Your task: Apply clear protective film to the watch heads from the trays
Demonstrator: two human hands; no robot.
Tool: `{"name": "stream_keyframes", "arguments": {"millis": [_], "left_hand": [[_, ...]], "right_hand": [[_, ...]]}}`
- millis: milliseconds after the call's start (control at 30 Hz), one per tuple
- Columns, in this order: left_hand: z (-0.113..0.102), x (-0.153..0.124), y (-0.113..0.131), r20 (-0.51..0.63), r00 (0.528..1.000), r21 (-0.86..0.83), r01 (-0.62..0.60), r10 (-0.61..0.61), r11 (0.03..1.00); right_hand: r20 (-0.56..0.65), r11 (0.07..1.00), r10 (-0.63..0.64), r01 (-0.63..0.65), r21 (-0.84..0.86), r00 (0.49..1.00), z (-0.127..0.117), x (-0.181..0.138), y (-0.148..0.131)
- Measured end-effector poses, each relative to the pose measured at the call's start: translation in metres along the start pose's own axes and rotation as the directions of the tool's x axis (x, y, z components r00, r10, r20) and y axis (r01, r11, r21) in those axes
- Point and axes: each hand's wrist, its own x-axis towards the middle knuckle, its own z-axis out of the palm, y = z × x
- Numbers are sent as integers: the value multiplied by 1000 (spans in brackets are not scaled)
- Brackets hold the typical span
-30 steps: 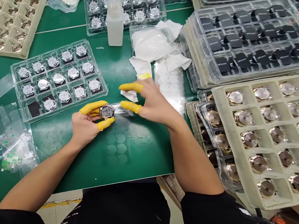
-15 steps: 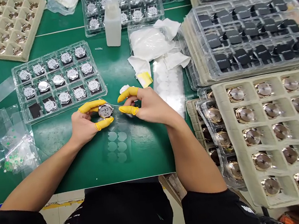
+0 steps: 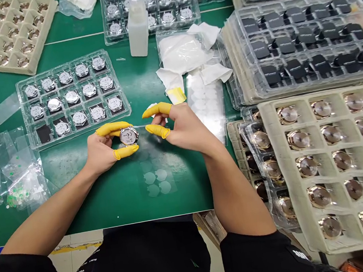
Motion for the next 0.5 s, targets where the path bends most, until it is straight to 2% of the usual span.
{"name": "stream_keyframes", "arguments": {"millis": [333, 500], "left_hand": [[3, -6, 1, 52, 997, 11, 58, -58, 998], [4, -5, 2, 75, 987, -53, 147, -142, 988]], "right_hand": [[96, 945, -114, 138, -296, 989, -5, -3, 10], [161, 909, -125, 178, -378, 979, -2, -3, 11]]}}
